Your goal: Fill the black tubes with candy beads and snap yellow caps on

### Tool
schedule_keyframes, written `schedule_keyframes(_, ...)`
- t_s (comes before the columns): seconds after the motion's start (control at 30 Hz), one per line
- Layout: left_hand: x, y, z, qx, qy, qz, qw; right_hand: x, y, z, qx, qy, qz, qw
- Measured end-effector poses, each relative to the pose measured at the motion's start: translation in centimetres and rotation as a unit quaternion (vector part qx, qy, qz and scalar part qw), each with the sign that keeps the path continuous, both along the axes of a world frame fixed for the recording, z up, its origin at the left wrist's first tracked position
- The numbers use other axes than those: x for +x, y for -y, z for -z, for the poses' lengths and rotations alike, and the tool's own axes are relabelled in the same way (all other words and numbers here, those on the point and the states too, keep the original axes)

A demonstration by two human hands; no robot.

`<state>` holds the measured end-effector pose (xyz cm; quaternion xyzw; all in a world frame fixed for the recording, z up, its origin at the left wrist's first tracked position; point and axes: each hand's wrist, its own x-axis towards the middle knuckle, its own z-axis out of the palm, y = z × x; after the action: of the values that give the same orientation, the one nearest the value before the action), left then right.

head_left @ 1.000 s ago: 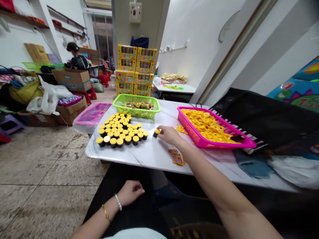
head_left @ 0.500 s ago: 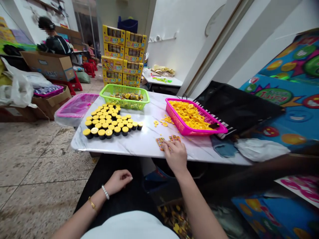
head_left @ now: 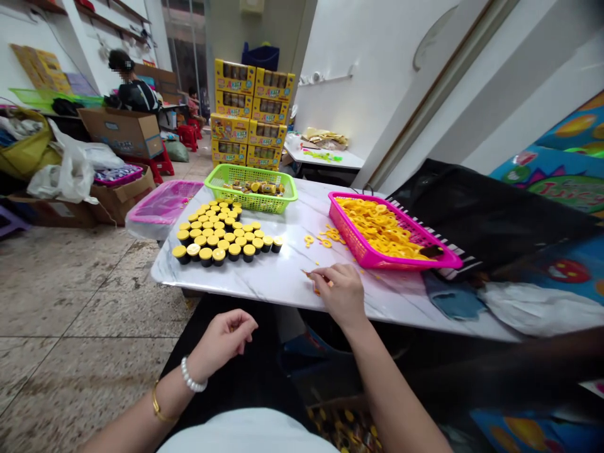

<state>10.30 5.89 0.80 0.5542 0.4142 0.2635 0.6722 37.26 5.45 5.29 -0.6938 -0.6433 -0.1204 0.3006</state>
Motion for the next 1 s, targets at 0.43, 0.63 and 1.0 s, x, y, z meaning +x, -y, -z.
schedule_keyframes(0.43,-3.3,0.3,-1.1,-0.051,0.131,-0.229,0.963,-12.7,3.0,3.5,-0.052,-0.446,-0.262,0.854)
schedule_keyframes(0.63,-3.4,2.2,-1.7,-0.023,0.170,-0.288,0.942,-15.6,3.3,3.4,-0.228,-0.656,-0.228,0.682)
schedule_keyframes(1.0,-3.6,3.9,-2.3,0.129,0.140,-0.366,0.911,-18.2,3.1,1.6,-0.231,-0.742,-0.242,0.581)
